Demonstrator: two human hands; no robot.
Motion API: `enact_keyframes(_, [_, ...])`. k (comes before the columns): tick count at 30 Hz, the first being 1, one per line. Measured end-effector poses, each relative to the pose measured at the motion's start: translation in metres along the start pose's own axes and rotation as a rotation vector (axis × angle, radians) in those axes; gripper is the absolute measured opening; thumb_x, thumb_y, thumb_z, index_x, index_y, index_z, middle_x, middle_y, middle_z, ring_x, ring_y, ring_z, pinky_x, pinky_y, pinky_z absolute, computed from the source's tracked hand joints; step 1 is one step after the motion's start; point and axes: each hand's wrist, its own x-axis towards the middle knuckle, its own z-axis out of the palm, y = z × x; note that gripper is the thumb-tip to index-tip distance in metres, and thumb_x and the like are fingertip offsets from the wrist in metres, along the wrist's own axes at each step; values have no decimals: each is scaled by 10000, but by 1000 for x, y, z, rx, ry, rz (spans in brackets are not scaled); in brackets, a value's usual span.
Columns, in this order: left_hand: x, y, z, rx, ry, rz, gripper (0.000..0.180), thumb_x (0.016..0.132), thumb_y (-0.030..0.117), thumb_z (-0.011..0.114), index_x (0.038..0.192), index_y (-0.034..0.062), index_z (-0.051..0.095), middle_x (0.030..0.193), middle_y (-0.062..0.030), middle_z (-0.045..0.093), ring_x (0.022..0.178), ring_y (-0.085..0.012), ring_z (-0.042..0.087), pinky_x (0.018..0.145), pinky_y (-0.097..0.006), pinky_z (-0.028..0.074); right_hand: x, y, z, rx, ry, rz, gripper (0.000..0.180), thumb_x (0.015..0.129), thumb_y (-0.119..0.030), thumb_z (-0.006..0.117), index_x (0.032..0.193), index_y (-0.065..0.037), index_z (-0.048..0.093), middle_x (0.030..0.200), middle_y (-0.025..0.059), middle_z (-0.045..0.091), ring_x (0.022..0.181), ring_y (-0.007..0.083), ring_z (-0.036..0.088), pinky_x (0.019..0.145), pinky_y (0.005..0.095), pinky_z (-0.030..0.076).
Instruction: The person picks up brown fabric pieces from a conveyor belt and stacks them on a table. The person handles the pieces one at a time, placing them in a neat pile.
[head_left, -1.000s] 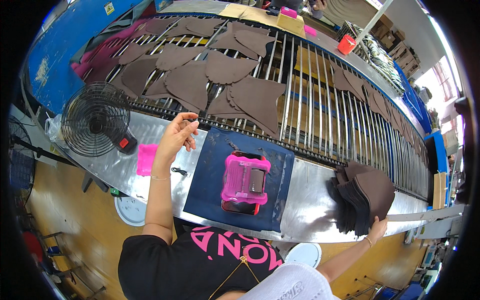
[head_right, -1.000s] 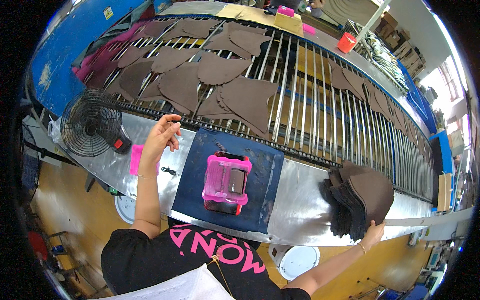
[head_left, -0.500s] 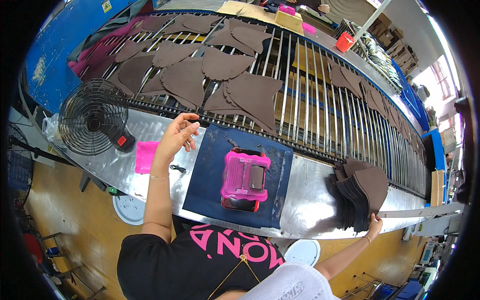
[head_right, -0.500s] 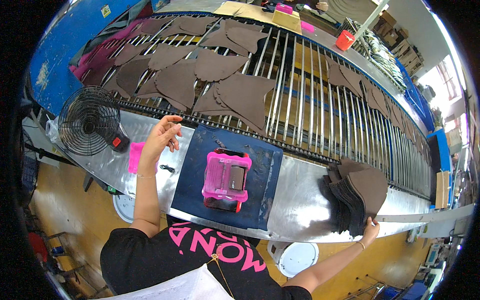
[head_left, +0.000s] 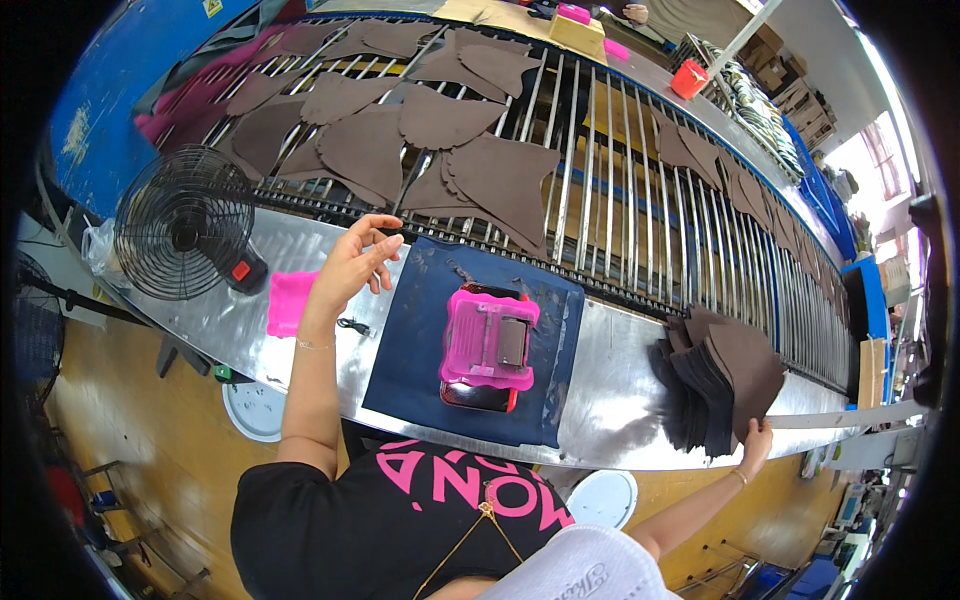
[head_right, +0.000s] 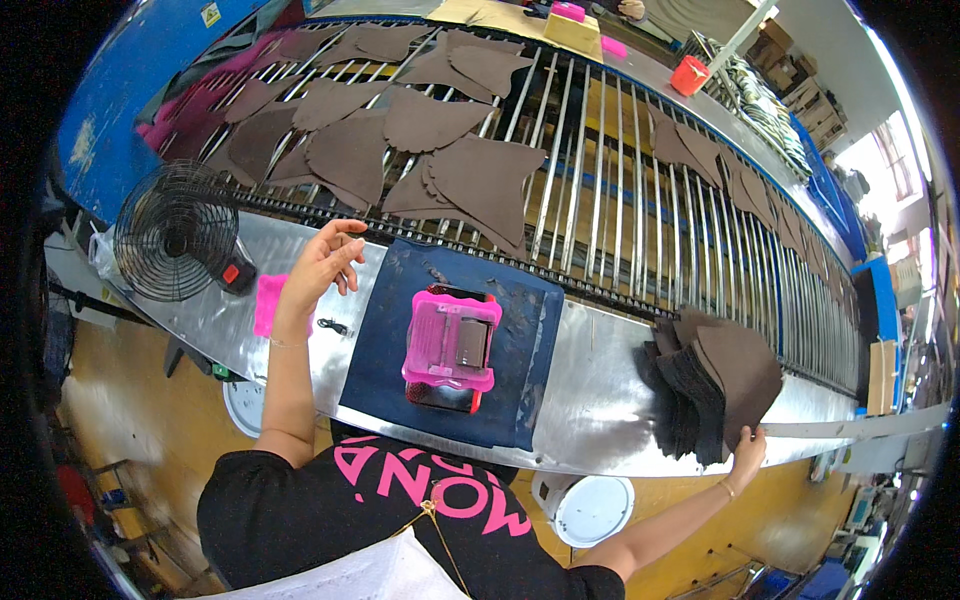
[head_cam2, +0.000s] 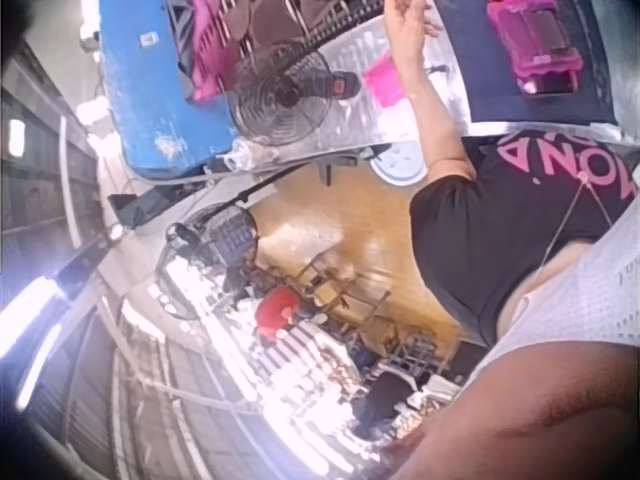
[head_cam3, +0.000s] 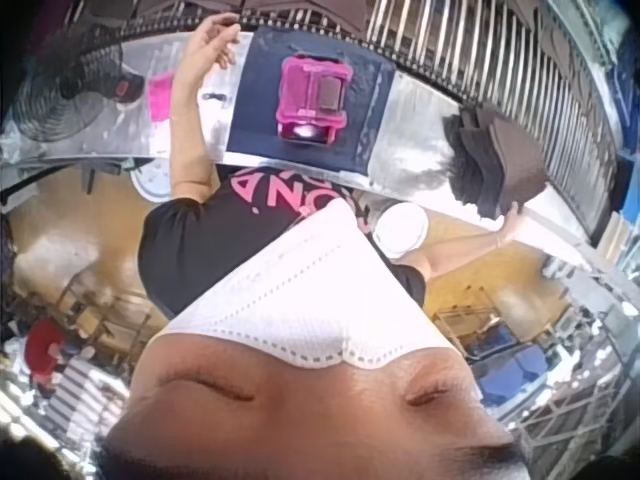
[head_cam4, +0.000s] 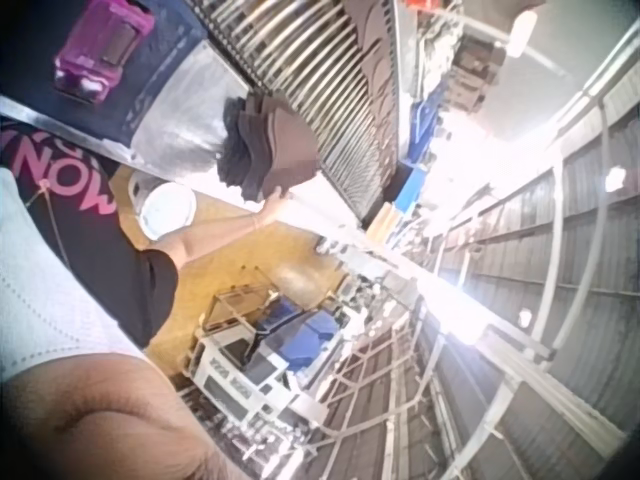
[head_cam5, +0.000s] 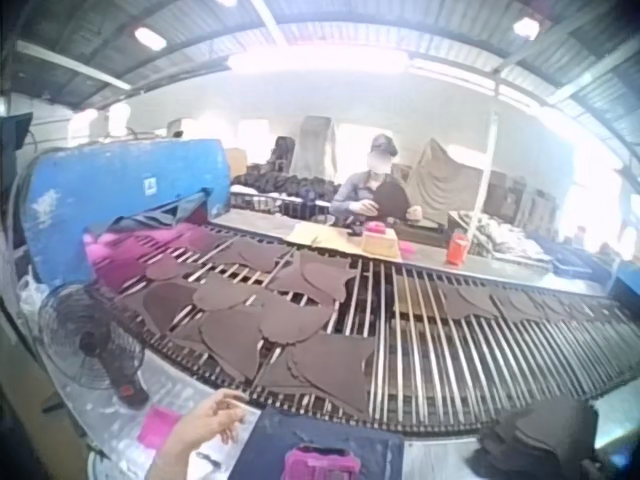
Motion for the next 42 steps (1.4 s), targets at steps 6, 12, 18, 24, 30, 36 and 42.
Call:
enact_keyframes(6, [7, 48, 35, 166, -165, 126, 384, 882, 214, 654, 1199, 31, 537, 851, -40, 570, 600, -94, 591, 465, -206, 443, -3, -276, -177, 336, -30, 118, 372, 1000, -295, 429, 1218, -5, 510, 943, 194, 640, 501, 264, 619, 562, 355, 499])
enact_keyframes(12, [0, 52, 95, 255, -222, 511, 501, 881, 162, 654, 1318, 19, 452, 1072, -92, 594, 980, -151, 592, 815, -291, 511, -26, -392, -174, 1236, -77, -3, 252, 987, -192, 495, 1112, 22, 537, 811, 78, 592, 471, 108, 552, 399, 209, 424])
enact_keyframes(18, [-31, 72, 41, -77, -159, 121, 266, 921, 126, 591, 1159, 10, 565, 901, -23, 665, 635, -47, 606, 436, -185, 464, -59, -452, -121, 1385, -315, -389, 191, 884, -34, 625, 1051, 39, 568, 752, 38, 622, 665, 123, 616, 608, 244, 498])
enact_keyframes(24, [-60, 88, -37, 280, 106, 393, 173, 872, 42, 638, 1040, 3, 632, 847, -27, 650, 696, -64, 627, 514, -188, 518, -96, -506, -97, 1338, -548, -546, 221, 732, -47, 763, 942, -35, 693, 891, 112, 686, 813, 243, 642, 707, 309, 500])
enact_keyframes(30, [-72, 76, -60, 311, 127, 473, 166, 848, -20, 638, 1014, -26, 629, 874, -30, 623, 734, -64, 618, 531, -205, 525, -102, -517, -86, 1280, -553, -661, 148, 702, -57, 772, 842, -47, 725, 865, 111, 689, 822, 299, 623, 720, 347, 488])
enact_keyframes(36, [-62, 62, -20, 647, -83, 403, 90, 840, -22, 620, 925, -48, 634, 748, -43, 587, 696, -87, 611, 570, -212, 520, -91, -465, -74, 1097, -502, -639, 113, 711, -26, 751, 819, -37, 719, 796, 119, 686, 769, 282, 641, 680, 335, 490])
enact_keyframes(42, [-29, 44, 45, 807, -327, 605, 141, 770, 94, 686, 881, 10, 663, 768, -105, 617, 685, -282, 602, 616, -346, 481, -106, -393, -48, 1073, -563, -364, 83, 724, -12, 744, 796, 10, 707, 773, 100, 699, 694, 186, 644, 652, 280, 467])
